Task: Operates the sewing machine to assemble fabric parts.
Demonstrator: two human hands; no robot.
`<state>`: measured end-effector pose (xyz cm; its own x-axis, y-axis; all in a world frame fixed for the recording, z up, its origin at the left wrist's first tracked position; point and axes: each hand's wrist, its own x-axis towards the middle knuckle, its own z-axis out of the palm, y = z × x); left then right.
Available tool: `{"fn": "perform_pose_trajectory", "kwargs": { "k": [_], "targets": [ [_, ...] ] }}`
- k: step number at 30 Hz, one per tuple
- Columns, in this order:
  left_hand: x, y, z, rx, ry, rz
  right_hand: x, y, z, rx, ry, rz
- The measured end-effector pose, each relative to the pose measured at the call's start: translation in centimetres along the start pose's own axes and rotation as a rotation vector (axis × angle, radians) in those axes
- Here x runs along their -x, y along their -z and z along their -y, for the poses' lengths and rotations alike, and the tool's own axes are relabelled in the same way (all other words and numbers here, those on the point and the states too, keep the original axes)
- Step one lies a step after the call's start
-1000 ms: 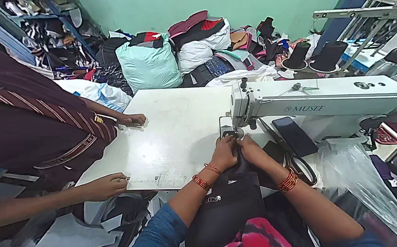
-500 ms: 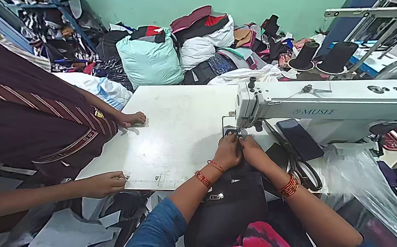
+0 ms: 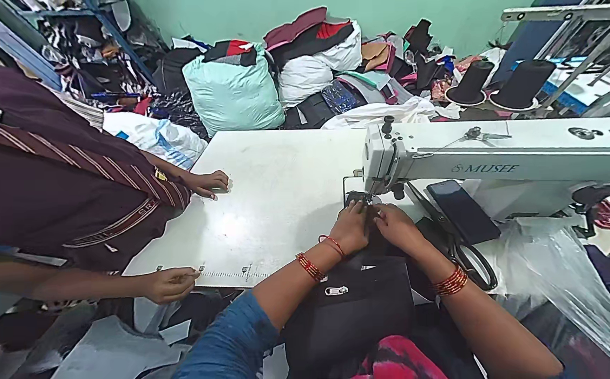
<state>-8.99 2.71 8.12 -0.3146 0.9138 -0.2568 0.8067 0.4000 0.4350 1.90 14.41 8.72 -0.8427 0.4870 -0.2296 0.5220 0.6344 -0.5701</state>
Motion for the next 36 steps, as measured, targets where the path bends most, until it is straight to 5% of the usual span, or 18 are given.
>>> {"fn": "perform_pose_trajectory", "kwargs": {
  "k": [13, 28, 36],
  "targets": [
    [1.9, 1.5, -0.9, 0.006, 0.025, 0.067, -0.3, 1.8, -2.2, -0.108, -0.003, 0.108],
    [-2.3, 3.3, -3.2, -0.193, 0.017, 0.363, -0.2, 2.6, -3.6, -0.286, 0.015, 0.171],
    [-1.9, 2.7, -3.7, -0.064, 0.179, 0.143, -0.2, 2.7, -3.2, -0.262, 0.023, 0.186]
  ]
}}
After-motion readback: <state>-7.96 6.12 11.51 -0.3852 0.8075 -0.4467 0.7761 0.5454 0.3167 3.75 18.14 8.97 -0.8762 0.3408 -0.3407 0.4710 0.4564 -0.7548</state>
